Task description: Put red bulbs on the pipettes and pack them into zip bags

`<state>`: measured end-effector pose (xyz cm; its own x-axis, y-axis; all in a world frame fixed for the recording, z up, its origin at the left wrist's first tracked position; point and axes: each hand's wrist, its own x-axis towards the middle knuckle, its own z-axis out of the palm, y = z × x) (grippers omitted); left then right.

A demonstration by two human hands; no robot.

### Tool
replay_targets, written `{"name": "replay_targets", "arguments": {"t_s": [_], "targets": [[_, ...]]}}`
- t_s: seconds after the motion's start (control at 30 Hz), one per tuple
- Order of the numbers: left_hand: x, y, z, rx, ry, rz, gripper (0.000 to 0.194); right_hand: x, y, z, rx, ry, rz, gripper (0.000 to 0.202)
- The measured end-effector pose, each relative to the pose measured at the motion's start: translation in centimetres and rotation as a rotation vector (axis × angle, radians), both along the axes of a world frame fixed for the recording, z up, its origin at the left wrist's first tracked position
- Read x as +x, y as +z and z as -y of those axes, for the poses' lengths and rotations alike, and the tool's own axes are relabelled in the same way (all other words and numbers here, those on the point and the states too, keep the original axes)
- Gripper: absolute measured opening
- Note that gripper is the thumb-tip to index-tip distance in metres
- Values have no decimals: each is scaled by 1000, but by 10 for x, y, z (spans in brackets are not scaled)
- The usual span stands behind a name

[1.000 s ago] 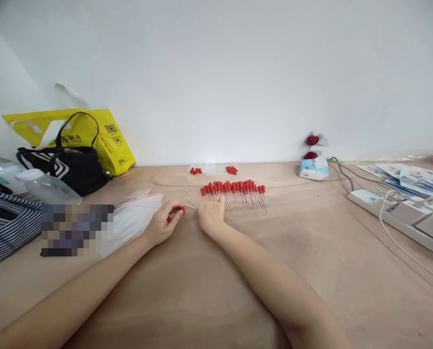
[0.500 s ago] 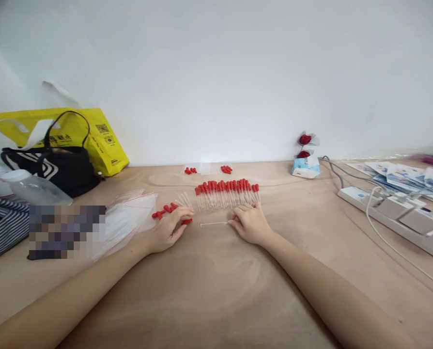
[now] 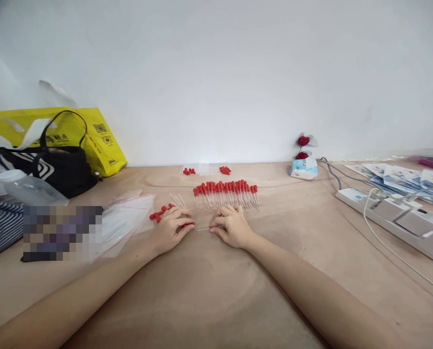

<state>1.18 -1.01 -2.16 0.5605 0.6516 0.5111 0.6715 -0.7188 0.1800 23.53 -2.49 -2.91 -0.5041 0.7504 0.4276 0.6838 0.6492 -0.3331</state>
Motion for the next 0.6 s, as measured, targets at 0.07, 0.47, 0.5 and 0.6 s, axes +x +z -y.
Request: {"name": "replay_targets", "arguments": {"t_s": [0.07, 0.47, 0.5, 0.6], "targets": [[1, 2, 2, 0, 5, 8, 14, -2, -1, 0, 30, -9, 7, 15], [8, 6, 8, -45, 96, -10, 9, -15, -4, 7, 229, -165, 9, 13], [8, 6, 7, -44, 91, -7, 10, -16, -4, 6, 237, -170, 12, 13], [8, 5, 7, -31, 82, -9, 11, -16, -4, 6, 261, -171, 19, 14]]}}
